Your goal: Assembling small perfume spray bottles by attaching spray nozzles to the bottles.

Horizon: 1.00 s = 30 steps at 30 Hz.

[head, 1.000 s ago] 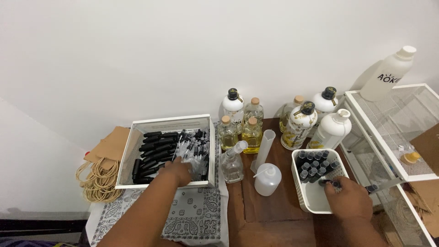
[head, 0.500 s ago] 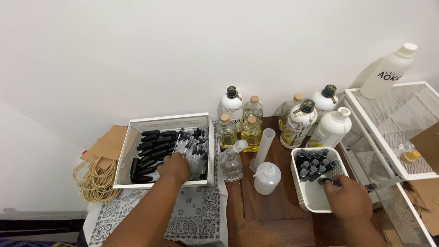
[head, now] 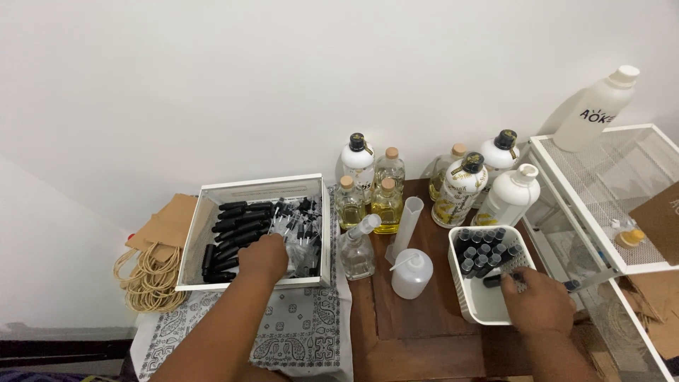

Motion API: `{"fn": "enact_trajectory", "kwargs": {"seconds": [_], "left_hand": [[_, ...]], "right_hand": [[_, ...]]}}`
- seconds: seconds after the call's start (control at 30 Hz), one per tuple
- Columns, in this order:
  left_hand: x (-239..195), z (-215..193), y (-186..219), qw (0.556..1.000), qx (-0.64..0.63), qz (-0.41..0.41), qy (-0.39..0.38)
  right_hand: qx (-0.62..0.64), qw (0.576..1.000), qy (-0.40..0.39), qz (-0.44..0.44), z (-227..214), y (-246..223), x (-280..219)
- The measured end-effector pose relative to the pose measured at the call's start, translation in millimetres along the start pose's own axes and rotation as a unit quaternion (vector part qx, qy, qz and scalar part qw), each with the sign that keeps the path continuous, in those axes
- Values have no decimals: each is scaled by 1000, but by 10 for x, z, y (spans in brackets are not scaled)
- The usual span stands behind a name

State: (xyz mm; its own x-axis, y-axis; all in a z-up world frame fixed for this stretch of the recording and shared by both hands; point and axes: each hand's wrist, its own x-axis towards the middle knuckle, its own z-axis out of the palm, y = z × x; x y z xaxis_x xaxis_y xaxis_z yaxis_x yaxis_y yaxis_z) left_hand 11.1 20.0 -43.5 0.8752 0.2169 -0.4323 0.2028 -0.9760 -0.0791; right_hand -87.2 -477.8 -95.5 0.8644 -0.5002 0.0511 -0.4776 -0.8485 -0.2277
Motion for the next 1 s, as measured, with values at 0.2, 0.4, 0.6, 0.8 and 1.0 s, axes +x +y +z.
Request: {"fn": "enact_trajectory", "kwargs": {"seconds": [0.2, 0.4, 0.6, 0.8, 1.0], "left_hand": [[-45, 33, -128, 978, -198, 2, 64], [-903, -381, -25, 858, -511, -33, 37], [-2182, -784, 197, 766, -635, 17, -94], [-2883, -455, 385, 680, -701, 175, -126], [-3210, 42, 274, 444, -844, 124, -275]], "right_hand": [[33, 989, 131, -53, 456, 360, 134], [469, 863, 184, -31, 246, 414, 144], [656, 742, 70, -116, -1170, -303, -481], [665, 714, -163, -146, -2048, -1018, -1503], [681, 691, -193, -145, -1904, -1294, -2253]]}}
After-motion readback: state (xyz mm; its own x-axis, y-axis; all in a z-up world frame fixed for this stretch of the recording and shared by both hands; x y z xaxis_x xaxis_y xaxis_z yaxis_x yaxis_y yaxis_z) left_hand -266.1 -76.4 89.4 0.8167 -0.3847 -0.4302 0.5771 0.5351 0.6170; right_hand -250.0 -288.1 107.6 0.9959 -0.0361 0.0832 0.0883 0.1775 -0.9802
